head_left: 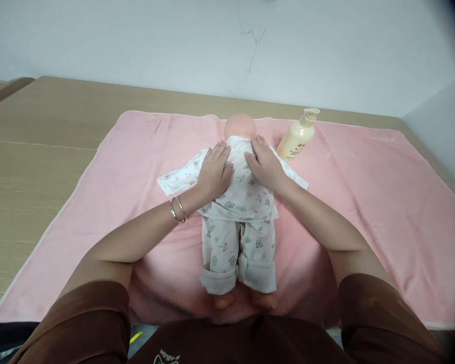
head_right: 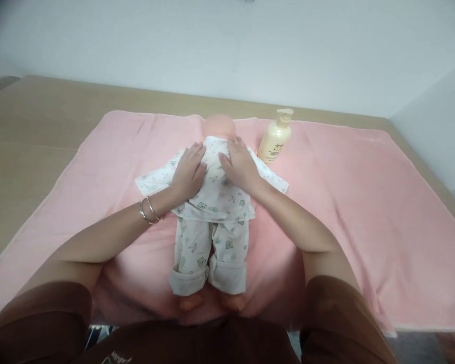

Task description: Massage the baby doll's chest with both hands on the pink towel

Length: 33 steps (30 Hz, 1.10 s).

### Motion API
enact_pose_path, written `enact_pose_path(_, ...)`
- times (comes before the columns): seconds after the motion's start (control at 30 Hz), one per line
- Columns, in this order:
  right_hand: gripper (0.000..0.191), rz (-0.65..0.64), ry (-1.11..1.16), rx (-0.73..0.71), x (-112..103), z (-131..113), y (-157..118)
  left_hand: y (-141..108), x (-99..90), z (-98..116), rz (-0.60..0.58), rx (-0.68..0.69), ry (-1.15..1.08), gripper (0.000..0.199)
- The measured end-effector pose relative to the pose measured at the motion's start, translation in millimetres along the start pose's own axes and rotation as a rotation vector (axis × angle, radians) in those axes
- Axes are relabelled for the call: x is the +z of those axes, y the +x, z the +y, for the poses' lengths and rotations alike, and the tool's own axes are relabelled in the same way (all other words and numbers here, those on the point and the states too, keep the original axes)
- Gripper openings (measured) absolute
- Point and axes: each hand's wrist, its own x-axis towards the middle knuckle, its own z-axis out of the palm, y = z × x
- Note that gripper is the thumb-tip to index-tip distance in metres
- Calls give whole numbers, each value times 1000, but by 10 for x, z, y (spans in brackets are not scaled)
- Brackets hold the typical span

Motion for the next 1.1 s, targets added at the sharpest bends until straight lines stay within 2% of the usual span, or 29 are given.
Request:
enact_pose_path(0.1, 73, 12, -23, 60, -7, 93, 114, 89, -105, 11, 79, -40, -72, 42)
enact_pose_path(0.2, 70, 26, -138, 33, 31, -46, -10, 212, -173, -83, 187, -204, -198, 47)
enact_pose_path(0.27, 68, 43, -208, 11, 48, -194, -147, 274, -191, -142, 151, -243, -178, 50)
enact_pose_path(0.37, 67, 37, -231, -9, 19, -317, -254, 290, -196, -125, 8, -205, -59, 52)
enact_pose_path(0.57, 74, -69, -46, 67, -108, -70, 4, 128, -151, 142, -115, -129, 78, 63)
enact_pose_path(0.67, 80, -67, -66, 94, -76, -40, 28, 130, -137, 138, -125, -150, 38, 65)
enact_pose_path(0.77, 74, -11, -170, 46, -31, -156, -88, 236, -159, 33, -95, -209, -5, 57)
enact_pose_path(0.87, 69, -5, -204, 13, -65, -213, -152, 315, -191, -15, -104, -205, -5, 50)
enact_pose_path(1.03, 69, -86, -22, 56, -186, 5, 21, 164, -159, 180, -93, -158, 139, 62)
enact_pose_path(1.1, 71, -92, -18, 52, -180, 30, 45, 111, -124, 228, -87, -146, 132, 63)
